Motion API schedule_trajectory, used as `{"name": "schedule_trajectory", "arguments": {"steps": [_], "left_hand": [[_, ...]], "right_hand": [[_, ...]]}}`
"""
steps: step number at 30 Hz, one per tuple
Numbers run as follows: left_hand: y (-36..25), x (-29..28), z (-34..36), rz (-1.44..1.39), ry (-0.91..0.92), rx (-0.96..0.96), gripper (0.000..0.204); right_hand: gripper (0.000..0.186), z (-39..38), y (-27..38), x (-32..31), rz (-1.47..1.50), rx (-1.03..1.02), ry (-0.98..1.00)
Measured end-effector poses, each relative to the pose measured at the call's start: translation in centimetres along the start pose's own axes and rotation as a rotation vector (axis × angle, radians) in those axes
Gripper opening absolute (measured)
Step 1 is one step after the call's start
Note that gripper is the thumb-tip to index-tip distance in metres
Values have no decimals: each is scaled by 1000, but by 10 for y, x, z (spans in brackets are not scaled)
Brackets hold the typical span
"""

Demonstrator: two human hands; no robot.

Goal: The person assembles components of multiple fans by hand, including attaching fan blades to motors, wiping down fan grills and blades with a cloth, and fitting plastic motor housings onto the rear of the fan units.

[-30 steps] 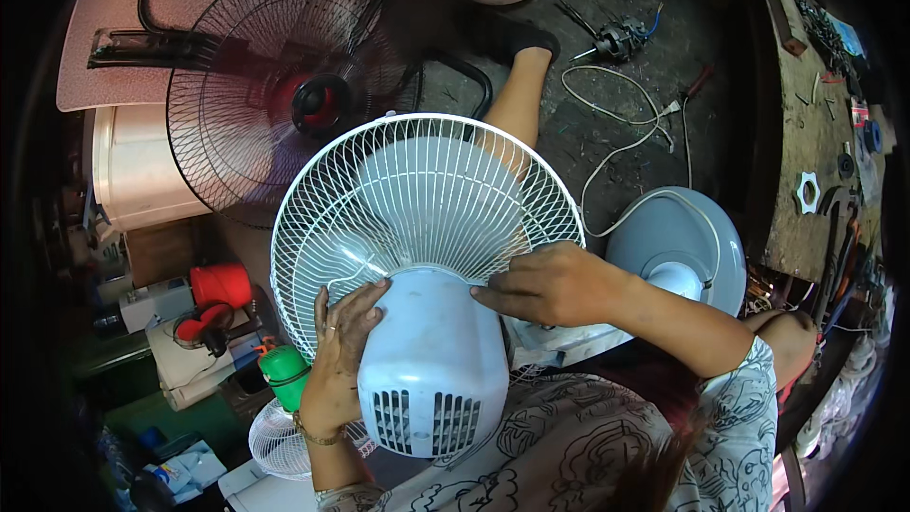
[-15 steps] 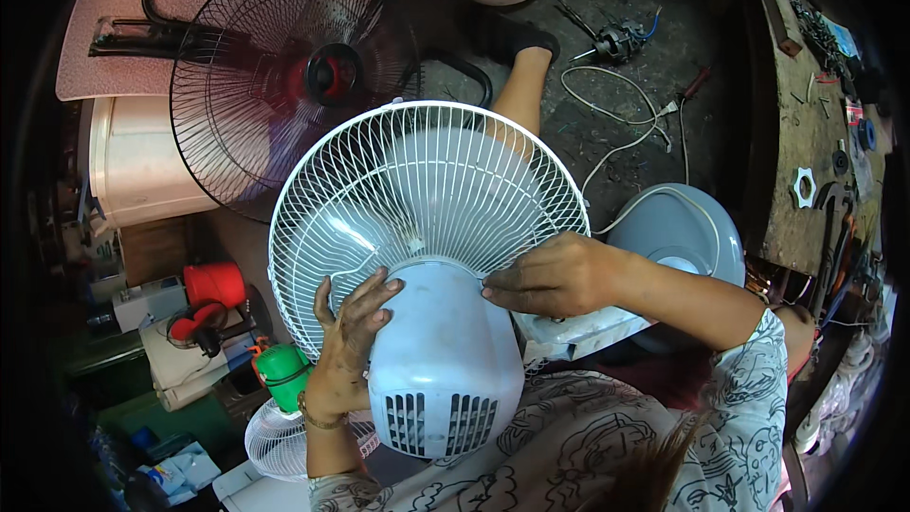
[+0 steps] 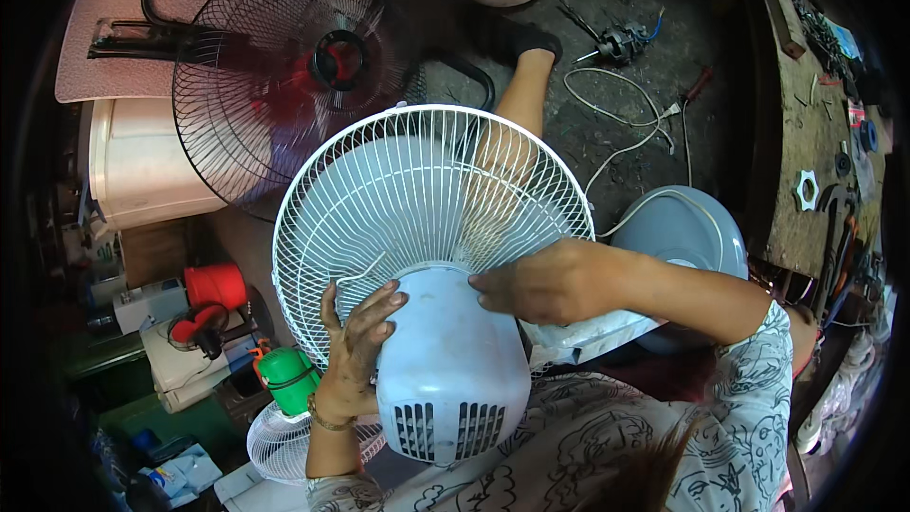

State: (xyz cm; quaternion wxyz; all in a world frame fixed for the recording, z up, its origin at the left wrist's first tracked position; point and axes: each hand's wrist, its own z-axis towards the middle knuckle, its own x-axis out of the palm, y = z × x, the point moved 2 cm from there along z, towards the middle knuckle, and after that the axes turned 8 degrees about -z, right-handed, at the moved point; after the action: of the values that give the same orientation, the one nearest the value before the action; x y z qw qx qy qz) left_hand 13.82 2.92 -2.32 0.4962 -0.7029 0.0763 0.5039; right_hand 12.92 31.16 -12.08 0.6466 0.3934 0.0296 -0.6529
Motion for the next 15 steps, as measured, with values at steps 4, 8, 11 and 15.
{"name": "schedule_trajectory", "arguments": {"steps": [4,8,11,15], "left_hand": [[7,3,-3,79,17,7,93],[21,6,-5,180,-17,-108,86],[19,4,2,103,-90,-59,86],[12,-7,3,-21,1,-49,104]], "right_hand": [[32,7,13,-10,-112,-87,13],[24,26,19,-25,-61,-75,-184],[18,25,18,-25,-16,-20,-210],[11,11,17,-14,88,151,-53]]}}
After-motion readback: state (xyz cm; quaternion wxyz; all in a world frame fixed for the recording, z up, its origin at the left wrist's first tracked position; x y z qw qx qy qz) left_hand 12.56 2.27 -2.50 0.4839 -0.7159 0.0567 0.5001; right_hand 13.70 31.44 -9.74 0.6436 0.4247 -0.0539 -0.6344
